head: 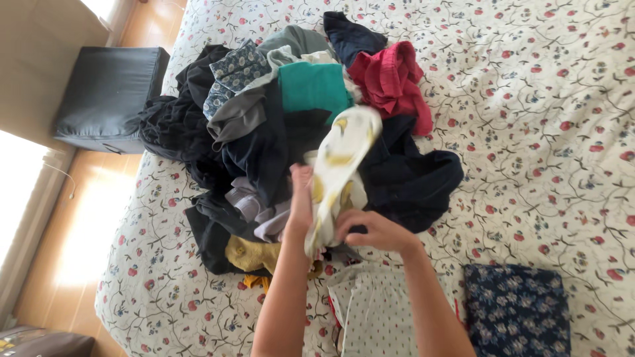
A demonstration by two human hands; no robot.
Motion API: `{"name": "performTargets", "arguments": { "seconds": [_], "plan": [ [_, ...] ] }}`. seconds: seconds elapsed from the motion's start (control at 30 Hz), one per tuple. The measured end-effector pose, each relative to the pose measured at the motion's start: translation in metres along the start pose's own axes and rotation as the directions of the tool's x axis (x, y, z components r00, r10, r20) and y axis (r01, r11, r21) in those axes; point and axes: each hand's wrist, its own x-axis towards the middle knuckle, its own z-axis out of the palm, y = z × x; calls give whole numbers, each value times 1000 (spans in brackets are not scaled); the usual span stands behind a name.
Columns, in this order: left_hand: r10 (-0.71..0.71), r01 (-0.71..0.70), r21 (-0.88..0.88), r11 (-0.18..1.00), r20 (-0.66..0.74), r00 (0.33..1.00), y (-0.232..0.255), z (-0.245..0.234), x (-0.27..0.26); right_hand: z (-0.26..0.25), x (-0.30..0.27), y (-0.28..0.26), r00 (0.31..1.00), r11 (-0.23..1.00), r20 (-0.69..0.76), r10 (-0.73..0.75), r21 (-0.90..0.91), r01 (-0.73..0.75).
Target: The person empties a laundry basket onto a bed and folds several items of clothing one by one, including a blue floral garment, red shorts, and a white banana-patterned garment. The folded items are stacked on the bed.
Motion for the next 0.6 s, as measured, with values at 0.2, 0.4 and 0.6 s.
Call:
{"name": "performTargets", "arguments": {
  "seconds": [0.2, 0.4, 0.6],
  "plan": [
    [0, -138, 373, 918, 347, 938, -64, 75, -30, -16, -53, -58, 687, 847, -722, 82, 414, 334],
    [115, -412, 440, 798, 560, 821, -71, 142, -160, -17, -145, -134, 565, 984, -805, -179, -158, 86],
    [531, -559, 829, 24, 463, 710, -79, 186, -286, 12, -234, -190, 591, 868, -639, -492, -416, 273]
  ]
}}
